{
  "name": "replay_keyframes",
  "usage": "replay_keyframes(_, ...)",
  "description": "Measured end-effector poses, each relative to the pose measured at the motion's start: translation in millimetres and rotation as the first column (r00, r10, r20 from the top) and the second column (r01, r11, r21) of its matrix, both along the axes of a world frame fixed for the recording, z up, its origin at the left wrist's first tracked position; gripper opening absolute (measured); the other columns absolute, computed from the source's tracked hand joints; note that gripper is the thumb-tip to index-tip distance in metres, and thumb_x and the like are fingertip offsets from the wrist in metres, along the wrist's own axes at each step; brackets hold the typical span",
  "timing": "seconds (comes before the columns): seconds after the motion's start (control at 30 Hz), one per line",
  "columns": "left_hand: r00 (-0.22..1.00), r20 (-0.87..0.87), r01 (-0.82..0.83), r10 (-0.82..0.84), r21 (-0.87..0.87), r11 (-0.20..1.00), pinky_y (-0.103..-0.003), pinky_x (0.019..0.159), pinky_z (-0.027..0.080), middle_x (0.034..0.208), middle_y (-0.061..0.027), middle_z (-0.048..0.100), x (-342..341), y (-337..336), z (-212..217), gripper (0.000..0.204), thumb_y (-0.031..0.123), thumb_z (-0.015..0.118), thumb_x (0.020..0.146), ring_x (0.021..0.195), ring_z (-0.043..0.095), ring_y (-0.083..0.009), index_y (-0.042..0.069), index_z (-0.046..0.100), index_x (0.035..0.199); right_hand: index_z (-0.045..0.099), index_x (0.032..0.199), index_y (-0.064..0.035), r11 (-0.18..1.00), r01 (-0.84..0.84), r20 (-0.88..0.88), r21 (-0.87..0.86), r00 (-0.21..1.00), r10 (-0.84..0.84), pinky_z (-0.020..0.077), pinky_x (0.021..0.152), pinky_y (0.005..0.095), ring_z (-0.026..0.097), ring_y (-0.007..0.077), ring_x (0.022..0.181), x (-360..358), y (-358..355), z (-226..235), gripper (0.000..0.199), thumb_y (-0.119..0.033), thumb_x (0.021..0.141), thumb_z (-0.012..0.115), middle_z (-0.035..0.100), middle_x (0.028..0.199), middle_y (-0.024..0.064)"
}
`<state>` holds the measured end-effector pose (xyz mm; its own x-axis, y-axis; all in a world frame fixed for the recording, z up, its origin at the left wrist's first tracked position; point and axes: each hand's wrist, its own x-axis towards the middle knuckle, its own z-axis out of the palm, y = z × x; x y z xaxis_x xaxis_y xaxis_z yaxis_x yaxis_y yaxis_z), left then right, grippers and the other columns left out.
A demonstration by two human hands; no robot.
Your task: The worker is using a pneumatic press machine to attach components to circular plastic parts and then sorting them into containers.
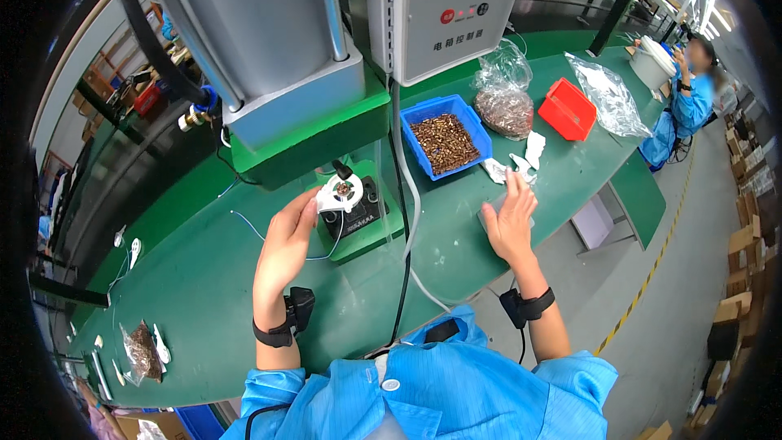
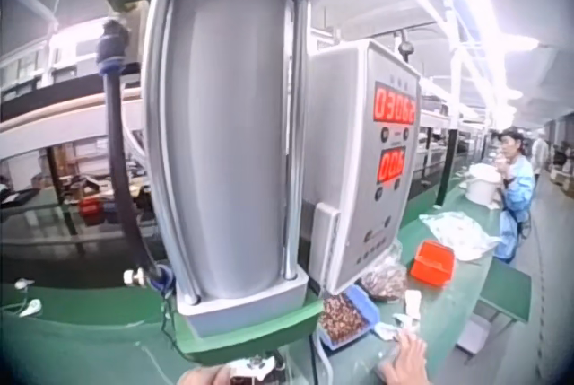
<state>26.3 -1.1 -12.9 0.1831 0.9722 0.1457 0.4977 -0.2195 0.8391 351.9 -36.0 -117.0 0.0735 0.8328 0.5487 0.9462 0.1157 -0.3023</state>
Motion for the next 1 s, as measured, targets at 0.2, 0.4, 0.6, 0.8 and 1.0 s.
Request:
replay_keyframes(0.2,0.956,0.292,0.050,-0.009,-0.131,0.990,-0.020,0.048,0.025,0.065,0.0077,0.040,-3.2,8.8,-16.3,0.032,0.021,0.041,0.093,0.057,0.031,-0.0031,0.000,0.056,0.112,0.025,0.134,-0.0013,0.998,-0.046,-0.186,-0.037,0.982,0.039,0.0200,0.100,0.0416,0.034,0.0326,0.114,4.6,9.3,7.4,0.062,-0.022,0.082,0.052,0.035,0.124,0.0191)
replay_keyframes(0.4,0.936,0.352,0.053,0.010,-0.168,0.984,-0.019,0.048,0.024,0.065,0.0079,0.038,-2.6,10.5,-17.3,0.030,0.021,0.042,0.093,0.057,0.030,-0.0020,0.001,0.058,0.110,0.026,0.134,-0.0024,0.999,-0.039,-0.196,-0.024,0.980,0.033,0.0204,0.100,0.0406,0.035,0.0305,0.114,-0.4,9.2,12.7,0.060,-0.020,0.082,0.052,0.038,0.123,0.0171)
replay_keyframes(0.6,0.923,0.380,0.027,0.062,-0.225,0.974,-0.018,0.052,0.030,0.067,0.0072,0.043,-3.9,9.5,-15.8,0.029,0.022,0.045,0.091,0.059,0.036,-0.0023,0.002,0.058,0.109,0.027,0.134,-0.0036,0.999,-0.011,-0.164,-0.048,0.986,0.003,0.0230,0.099,0.0388,0.036,0.0280,0.114,-2.6,10.7,13.9,0.059,-0.016,0.082,0.051,0.040,0.121,0.0153)
replay_keyframes(0.8,0.844,0.517,-0.078,0.141,-0.142,0.987,-0.019,0.054,0.036,0.068,0.0076,0.049,-42.1,18.0,16.0,0.027,0.022,0.051,0.087,0.057,0.041,-0.0023,0.004,0.060,0.104,0.026,0.134,-0.0028,0.998,0.028,-0.155,-0.052,0.987,-0.036,0.0216,0.100,0.0390,0.036,0.0277,0.114,-2.1,6.9,14.1,0.059,-0.014,0.082,0.052,0.040,0.122,0.0151)
replay_keyframes(1.0,0.908,0.142,-0.404,0.395,0.043,0.914,-0.026,0.070,0.039,0.084,-0.0026,0.061,-188.5,161.8,-46.3,0.034,0.026,0.044,0.091,0.075,0.049,-0.0107,0.005,0.054,0.115,0.027,0.133,-0.0019,0.996,-0.008,-0.152,-0.084,0.988,-0.005,0.0217,0.100,0.0416,0.034,0.0322,0.115,-6.0,10.7,15.9,0.062,-0.018,0.081,0.056,0.038,0.123,0.0183)
